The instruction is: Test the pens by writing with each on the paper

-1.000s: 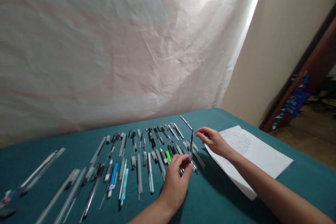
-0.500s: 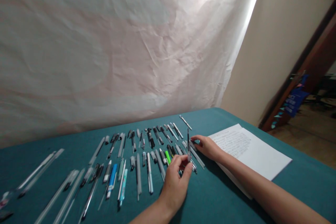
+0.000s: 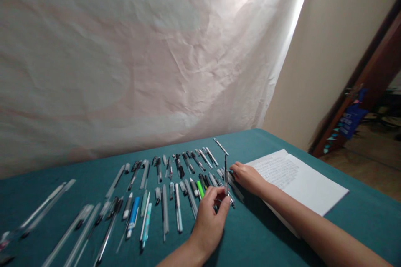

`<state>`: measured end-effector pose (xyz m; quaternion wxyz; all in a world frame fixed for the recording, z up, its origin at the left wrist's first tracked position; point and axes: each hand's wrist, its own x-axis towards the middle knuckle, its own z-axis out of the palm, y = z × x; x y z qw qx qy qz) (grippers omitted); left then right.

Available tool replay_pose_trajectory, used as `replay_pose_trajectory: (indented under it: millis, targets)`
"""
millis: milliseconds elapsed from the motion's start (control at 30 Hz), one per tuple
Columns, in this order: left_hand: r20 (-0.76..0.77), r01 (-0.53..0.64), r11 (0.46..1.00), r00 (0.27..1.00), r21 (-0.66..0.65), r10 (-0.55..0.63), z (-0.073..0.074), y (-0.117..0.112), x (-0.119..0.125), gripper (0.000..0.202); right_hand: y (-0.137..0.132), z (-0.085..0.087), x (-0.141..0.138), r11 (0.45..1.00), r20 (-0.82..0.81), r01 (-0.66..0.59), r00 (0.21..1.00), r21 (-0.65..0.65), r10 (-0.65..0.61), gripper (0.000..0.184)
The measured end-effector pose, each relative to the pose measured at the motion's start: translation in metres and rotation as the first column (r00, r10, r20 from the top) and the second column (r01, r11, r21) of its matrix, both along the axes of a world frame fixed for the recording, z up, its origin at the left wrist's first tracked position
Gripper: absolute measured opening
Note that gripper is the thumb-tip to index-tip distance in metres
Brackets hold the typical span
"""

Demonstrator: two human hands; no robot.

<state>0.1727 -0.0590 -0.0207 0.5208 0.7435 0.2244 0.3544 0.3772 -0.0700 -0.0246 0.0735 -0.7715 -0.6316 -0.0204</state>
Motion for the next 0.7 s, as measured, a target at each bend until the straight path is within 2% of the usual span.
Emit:
replay_pose_trajectory:
  millis: [100,167,233,300,367,433,500,533,600,700]
  targets:
    - [-0.007,0.001,1.000,1.000,0.006,-0.001,0.002,-0.001,0.000,0.020,-0.001,0.002,-0.001,0.997,0.067,0.022,0.998,-0.070,-0.018,0.020]
    - [-0.017,0.003,1.000,1.000,0.014,-0.003,0.002,-0.001,0.000,0.020,-0.001,0.003,0.001,0.999,0.042,0.010,0.999,-0.044,-0.008,0.020]
    - [-0.024,0.009,1.000,1.000,0.024,-0.008,0.001,-0.001,0.000,0.020,0.000,0.007,0.004,0.997,-0.058,-0.030,0.998,0.069,0.034,0.019]
    - [-0.029,0.011,0.999,1.000,0.037,-0.010,0.000,-0.001,-0.001,0.020,-0.001,0.017,0.007,0.969,-0.226,-0.053,0.968,0.243,0.110,0.015]
    - [-0.038,0.016,0.999,0.999,0.052,-0.014,-0.001,-0.001,-0.001,0.019,-0.004,0.032,0.008,0.931,-0.467,-0.018,0.862,0.364,0.199,0.013]
    - [-0.052,0.025,0.998,0.998,0.063,-0.022,-0.001,0.000,-0.001,0.018,-0.010,0.051,0.007,0.917,-0.709,0.053,0.653,0.394,0.267,0.022]
    - [-0.062,0.033,0.997,0.998,0.070,-0.029,-0.001,0.000,-0.002,0.018,-0.017,0.069,0.002,0.902,-0.827,0.111,0.458,0.418,0.327,0.027]
    - [-0.065,0.034,0.997,0.997,0.072,-0.030,-0.001,0.000,-0.002,0.018,-0.021,0.077,0.000,0.893,-0.849,0.129,0.394,0.430,0.352,0.028]
    - [-0.070,0.035,0.996,0.997,0.078,-0.029,-0.001,0.001,-0.002,0.017,-0.027,0.088,-0.007,0.877,-0.858,0.149,0.333,0.457,0.391,0.027]
    - [-0.073,0.037,0.996,0.997,0.085,-0.031,-0.002,0.001,-0.002,0.017,-0.031,0.094,-0.015,0.870,-0.849,0.140,0.338,0.473,0.407,0.025]
